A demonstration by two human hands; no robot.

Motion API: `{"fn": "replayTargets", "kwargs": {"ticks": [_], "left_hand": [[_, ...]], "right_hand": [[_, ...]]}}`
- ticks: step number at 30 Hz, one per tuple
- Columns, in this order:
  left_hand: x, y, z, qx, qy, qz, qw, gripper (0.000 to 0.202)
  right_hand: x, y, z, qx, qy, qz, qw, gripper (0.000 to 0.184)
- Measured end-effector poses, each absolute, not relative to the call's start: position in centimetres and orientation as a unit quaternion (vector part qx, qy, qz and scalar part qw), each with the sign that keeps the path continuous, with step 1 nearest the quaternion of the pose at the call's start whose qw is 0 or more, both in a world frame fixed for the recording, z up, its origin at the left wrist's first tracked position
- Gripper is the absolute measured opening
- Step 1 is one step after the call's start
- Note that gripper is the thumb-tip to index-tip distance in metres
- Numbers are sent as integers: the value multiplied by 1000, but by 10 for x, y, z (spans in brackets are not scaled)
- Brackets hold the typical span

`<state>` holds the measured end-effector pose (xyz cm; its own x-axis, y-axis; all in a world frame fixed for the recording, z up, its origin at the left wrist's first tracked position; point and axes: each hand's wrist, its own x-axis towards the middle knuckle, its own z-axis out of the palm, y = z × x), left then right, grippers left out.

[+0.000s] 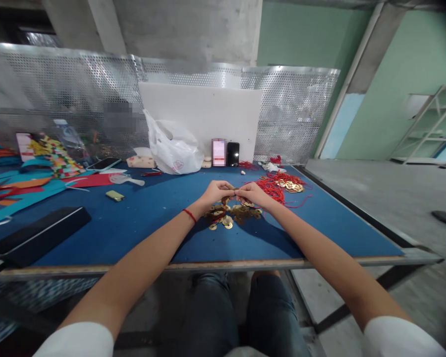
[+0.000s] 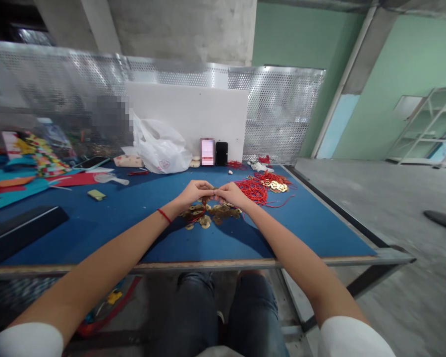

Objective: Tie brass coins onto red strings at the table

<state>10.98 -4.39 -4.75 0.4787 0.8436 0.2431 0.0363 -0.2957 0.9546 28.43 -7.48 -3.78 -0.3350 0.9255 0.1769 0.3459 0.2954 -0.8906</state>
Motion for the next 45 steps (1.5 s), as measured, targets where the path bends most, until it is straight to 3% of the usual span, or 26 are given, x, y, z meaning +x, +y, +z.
{"fn": "replayTargets", "kwargs": {"ticks": [4, 8, 10, 15, 30, 33, 37, 45], "left_hand": [[110, -45, -46, 709, 306, 407, 489, 23], [110, -45, -45, 724, 302, 407, 468, 23], [110, -44, -45, 728, 295, 407, 466, 24], [111, -43, -47, 734, 287, 406, 462, 23], [111, -46, -40, 734, 282, 395, 476, 21], [110, -43, -42, 725, 284, 390, 492, 22], [107, -38, -45, 703, 307, 391, 508, 23], [106, -37, -45, 693, 326, 367, 528, 23]], "right_hand": [[290, -69, -41, -486, -720, 336, 364, 35], [293, -66, -43, -550, -689, 165, 443, 33], [293, -65, -44, -522, -690, 147, 480, 32], [289, -63, -43, -430, -738, 261, 450, 18], [280, -74, -40, -396, -544, 560, 484, 21], [293, -65, -38, -415, -520, 524, 531, 20], [323, -48, -38, -490, -465, 382, 631, 24], [329, -41, -48, -571, -480, 211, 632, 16]]}}
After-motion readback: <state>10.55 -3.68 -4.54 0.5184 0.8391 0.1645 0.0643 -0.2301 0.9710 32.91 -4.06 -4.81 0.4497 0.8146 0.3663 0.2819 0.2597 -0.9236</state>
